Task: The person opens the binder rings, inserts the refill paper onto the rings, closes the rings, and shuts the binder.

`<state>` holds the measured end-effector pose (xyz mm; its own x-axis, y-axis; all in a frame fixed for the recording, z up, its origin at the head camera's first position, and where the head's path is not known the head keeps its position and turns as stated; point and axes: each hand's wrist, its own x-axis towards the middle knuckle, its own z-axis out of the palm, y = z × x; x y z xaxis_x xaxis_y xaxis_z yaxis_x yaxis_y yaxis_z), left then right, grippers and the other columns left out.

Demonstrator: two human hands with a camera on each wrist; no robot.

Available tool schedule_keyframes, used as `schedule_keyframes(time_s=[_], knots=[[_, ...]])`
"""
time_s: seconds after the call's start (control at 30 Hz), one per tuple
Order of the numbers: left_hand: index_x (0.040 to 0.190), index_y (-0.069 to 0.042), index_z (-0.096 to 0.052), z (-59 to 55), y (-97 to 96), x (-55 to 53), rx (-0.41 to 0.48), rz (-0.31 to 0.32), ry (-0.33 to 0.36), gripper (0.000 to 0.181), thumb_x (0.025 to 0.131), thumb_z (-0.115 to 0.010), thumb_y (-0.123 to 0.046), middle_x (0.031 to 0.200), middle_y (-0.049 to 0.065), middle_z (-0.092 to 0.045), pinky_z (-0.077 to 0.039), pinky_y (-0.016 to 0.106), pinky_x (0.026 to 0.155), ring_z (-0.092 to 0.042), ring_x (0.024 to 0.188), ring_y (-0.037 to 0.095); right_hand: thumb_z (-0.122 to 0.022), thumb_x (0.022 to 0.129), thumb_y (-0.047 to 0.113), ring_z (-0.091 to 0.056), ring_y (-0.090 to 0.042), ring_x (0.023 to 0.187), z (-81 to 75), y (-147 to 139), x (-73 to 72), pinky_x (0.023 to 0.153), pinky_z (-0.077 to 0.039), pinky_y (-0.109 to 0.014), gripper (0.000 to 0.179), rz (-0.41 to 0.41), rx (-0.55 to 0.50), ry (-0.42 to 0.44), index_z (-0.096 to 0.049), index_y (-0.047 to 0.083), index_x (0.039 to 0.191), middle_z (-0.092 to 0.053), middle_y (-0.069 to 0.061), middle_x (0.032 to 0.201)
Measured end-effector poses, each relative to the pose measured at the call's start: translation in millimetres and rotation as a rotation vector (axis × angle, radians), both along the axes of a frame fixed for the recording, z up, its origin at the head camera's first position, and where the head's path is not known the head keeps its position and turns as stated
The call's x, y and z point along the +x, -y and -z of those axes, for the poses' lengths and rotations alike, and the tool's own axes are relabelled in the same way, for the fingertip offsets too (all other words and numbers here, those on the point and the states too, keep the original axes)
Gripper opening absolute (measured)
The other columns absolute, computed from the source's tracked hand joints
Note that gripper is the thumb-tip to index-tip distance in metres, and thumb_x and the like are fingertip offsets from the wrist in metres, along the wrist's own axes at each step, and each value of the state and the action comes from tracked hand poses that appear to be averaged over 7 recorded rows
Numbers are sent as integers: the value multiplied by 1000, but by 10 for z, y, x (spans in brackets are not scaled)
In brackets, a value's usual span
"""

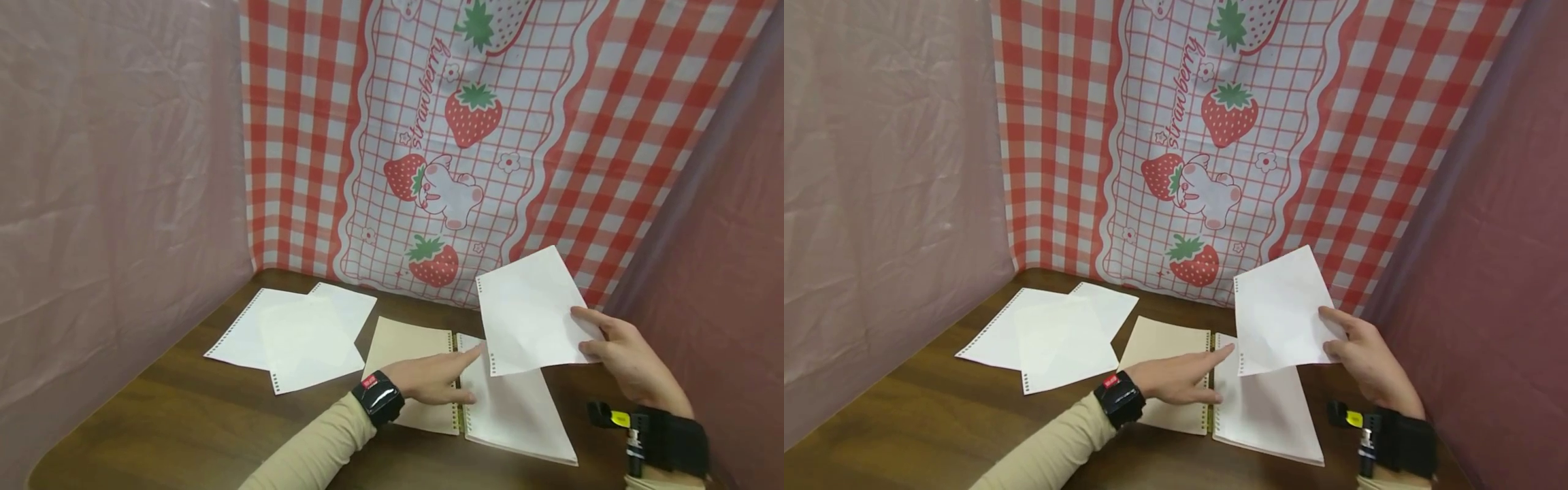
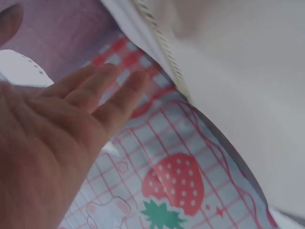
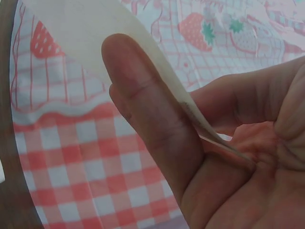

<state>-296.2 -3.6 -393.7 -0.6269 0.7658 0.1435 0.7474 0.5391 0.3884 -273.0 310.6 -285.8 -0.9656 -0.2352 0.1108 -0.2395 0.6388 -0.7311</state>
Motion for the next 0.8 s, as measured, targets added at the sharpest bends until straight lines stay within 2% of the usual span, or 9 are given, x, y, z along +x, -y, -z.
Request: schedule_keyframes(time_s=[0.1,0.17,0.27,0.4,0.47,0.57,0.7,0.8], knots=[[164,-15,3,-63,-51,29,105,27,38,90,103,-57,-40,172,3,-9,-22,26,126,-21,156,11,-53,101,3,-58,-12,97,-13,66,21,77,-56,-22,65,-45,-48,-1,-23,-7,157,-27,-36,153],[164,-16,3,-88,-68,48,160,24,64,89,103,-57,-40,172,2,-8,-22,26,126,-20,156,10,-53,101,3,-58,-9,96,-9,101,31,76,-56,-23,64,-76,-79,3,-23,-8,157,-27,-36,153],[164,-19,-8,-92,-77,50,228,5,74,81,103,-58,-36,169,1,-26,-32,27,121,-33,151,9,-54,102,4,-60,-8,94,2,129,34,77,-57,-23,64,-87,-96,8,-23,-7,157,-29,-35,152],[159,-25,-25,-80,-54,20,276,-9,36,66,103,-59,-30,159,-6,-42,-41,28,116,-45,143,8,-55,104,13,-64,-8,95,36,113,7,78,-57,-24,65,-64,-101,19,-24,-4,158,-34,-32,152],[159,-25,-27,-76,-40,3,271,-13,17,64,104,-58,-30,162,-7,-38,-39,29,118,-43,146,9,-56,104,19,-65,-8,96,71,90,-20,80,-57,-24,66,-52,-113,19,-24,-3,158,-38,-30,150],[162,-18,-25,-73,-22,-7,208,-26,-19,67,104,-56,-30,167,-2,-31,-30,29,123,-34,152,12,-57,104,25,-67,-9,94,136,50,-75,81,-58,-24,69,-33,-137,17,-24,0,159,-39,-26,148],[162,-10,-21,-69,-19,-4,119,-19,-38,71,104,-56,-31,168,4,-26,-25,27,125,-28,155,16,-58,103,25,-67,-7,92,244,6,-174,83,-58,-23,73,-29,-161,32,-18,-1,159,-38,-25,148],[162,-11,-23,-49,-22,1,82,-4,-37,70,103,-56,-31,167,3,-28,-26,25,124,-31,154,14,-58,103,21,-68,-7,91,330,-13,-268,83,-59,-24,73,-45,-181,92,-17,-5,158,-54,-16,135]])
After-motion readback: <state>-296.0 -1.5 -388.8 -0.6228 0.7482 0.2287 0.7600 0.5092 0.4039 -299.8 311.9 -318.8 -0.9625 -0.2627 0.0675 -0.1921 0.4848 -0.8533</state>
